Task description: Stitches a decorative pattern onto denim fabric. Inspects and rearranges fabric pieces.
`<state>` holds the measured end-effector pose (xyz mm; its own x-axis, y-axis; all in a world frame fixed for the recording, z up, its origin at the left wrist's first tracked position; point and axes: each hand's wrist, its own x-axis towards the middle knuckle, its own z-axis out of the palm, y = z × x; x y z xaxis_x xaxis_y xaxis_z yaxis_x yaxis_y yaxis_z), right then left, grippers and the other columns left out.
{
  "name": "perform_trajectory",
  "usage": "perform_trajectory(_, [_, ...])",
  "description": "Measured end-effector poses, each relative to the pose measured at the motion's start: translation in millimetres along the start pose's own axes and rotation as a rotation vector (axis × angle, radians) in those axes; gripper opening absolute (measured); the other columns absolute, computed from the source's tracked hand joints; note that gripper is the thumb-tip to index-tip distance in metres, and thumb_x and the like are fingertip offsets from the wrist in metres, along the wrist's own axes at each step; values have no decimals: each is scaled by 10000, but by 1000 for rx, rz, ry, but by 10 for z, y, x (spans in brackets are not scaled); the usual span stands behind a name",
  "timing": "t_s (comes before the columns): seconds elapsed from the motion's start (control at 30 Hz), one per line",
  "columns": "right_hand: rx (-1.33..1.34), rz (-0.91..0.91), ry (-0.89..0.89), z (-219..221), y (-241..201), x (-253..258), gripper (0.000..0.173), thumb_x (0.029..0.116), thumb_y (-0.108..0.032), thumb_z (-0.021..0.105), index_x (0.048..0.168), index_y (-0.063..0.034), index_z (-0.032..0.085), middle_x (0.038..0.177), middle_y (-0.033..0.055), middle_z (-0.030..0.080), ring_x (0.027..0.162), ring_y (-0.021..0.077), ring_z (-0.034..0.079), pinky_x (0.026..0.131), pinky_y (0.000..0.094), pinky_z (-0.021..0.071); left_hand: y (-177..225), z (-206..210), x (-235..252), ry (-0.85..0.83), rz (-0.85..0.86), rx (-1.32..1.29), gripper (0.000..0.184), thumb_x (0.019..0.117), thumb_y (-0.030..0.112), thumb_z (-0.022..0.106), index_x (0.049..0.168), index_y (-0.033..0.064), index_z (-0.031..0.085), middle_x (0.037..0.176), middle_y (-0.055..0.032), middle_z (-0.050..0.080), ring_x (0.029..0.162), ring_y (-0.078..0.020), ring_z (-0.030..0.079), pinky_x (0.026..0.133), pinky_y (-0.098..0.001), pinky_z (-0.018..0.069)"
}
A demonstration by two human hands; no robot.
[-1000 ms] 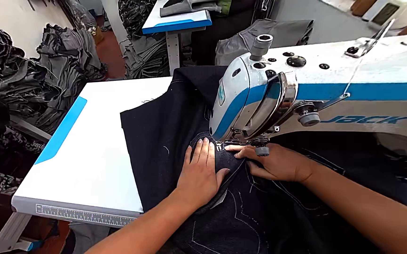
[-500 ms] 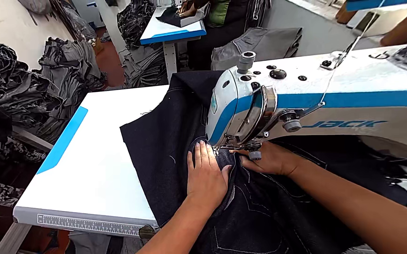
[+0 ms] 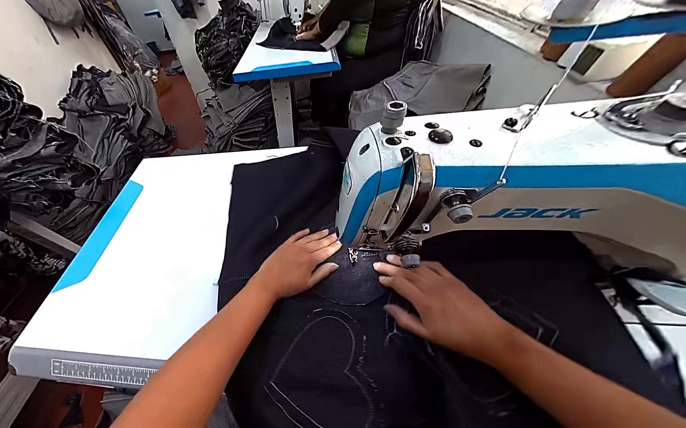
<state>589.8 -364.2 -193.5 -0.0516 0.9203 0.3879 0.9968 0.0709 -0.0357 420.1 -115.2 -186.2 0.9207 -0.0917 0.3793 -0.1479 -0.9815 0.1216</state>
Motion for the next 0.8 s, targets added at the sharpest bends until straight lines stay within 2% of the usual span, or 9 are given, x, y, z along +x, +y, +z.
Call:
perform_trajectory(0.03, [-50, 13, -3, -31, -115, -43, 505, 996, -482, 462, 1096, -68, 734, 1310, 100, 692, 1288, 322, 610, 997, 529, 519, -34, -2, 24, 7, 12, 23, 397, 1069, 284, 460, 1288, 53, 696, 1365, -111, 670, 1350, -291, 577, 1158, -543, 388])
perform_trajectory(0.1, [-159, -68, 16, -132, -189, -37, 512, 1018, -496, 427, 961, -85, 727, 1094, 110, 743, 1139, 322, 684, 889, 483, 565, 267, -3, 91, -49, -203, 97, 404, 1076, 293, 459, 1296, 41, 684, 1412, -121, 635, 1412, -305, 510, 1187, -589, 333])
perform_trajectory(0.2, [-166, -236, -22, -353, -23, 215, 403, 1009, -360, 485, 798, -76, 680, 825, 95, 694, 950, 305, 709, 917, 491, 559, 933, 52, 147, -186, -610, 48, 710, 1067, 528, 389, 1551, 9, 405, 1641, -179, 345, 1560, -366, 221, 1204, -716, 96])
perform_trajectory(0.27, [-177, -327, -44, -450, 157, 416, 366, 957, -265, 520, 682, -54, 638, 656, 99, 623, 711, 303, 688, 690, 476, 568, 1041, 91, 113, -212, -669, 61, 800, 1043, 630, 331, 1605, 61, 317, 1686, -141, 259, 1578, -367, 149, 1168, -764, 35])
perform_trajectory(0.3, [-187, -345, -77, -497, 237, 478, 380, 946, -244, 521, 646, -38, 630, 608, 113, 604, 636, 313, 677, 591, 476, 553, 1024, 106, 94, -198, -649, 74, 807, 1036, 646, 327, 1601, 69, 333, 1682, -132, 276, 1575, -371, 162, 1160, -774, 38])
perform_trajectory(0.37, [-189, -294, -195, -585, 274, 522, 413, 954, -220, 541, 610, -6, 622, 583, 156, 601, 606, 360, 677, 530, 508, 526, 912, 79, 50, -184, -566, 66, 801, 1027, 648, 361, 1589, 77, 364, 1670, -114, 314, 1572, -366, 181, 1160, -775, 38])
perform_trajectory(0.6, [-127, -21, -674, -573, -525, 514, 468, 1043, -275, 458, 707, -20, 661, 661, 152, 642, 697, 354, 691, 595, 504, 513, 61, -74, 65, -239, -8, -77, 739, 1015, 581, 466, 1505, 27, 487, 1570, -142, 476, 1527, -329, 329, 1182, -745, 108])
perform_trajectory(0.7, [-65, 35, -662, -509, -751, 654, 470, 1054, -282, 435, 736, -16, 656, 677, 151, 640, 715, 347, 688, 594, 496, 503, -173, -131, 174, -300, 151, -115, 748, 1010, 571, 472, 1473, -16, 507, 1520, -197, 514, 1496, -363, 378, 1183, -742, 101])
perform_trajectory(0.8, [-97, 94, -389, -344, -798, 617, 380, 999, -354, 566, 844, -24, 674, 717, 126, 627, 671, 302, 684, 539, 423, 518, -274, -131, 219, -320, 220, -110, 777, 1009, 604, 422, 1485, -6, 496, 1528, -199, 504, 1504, -359, 365, 1180, -750, 85])
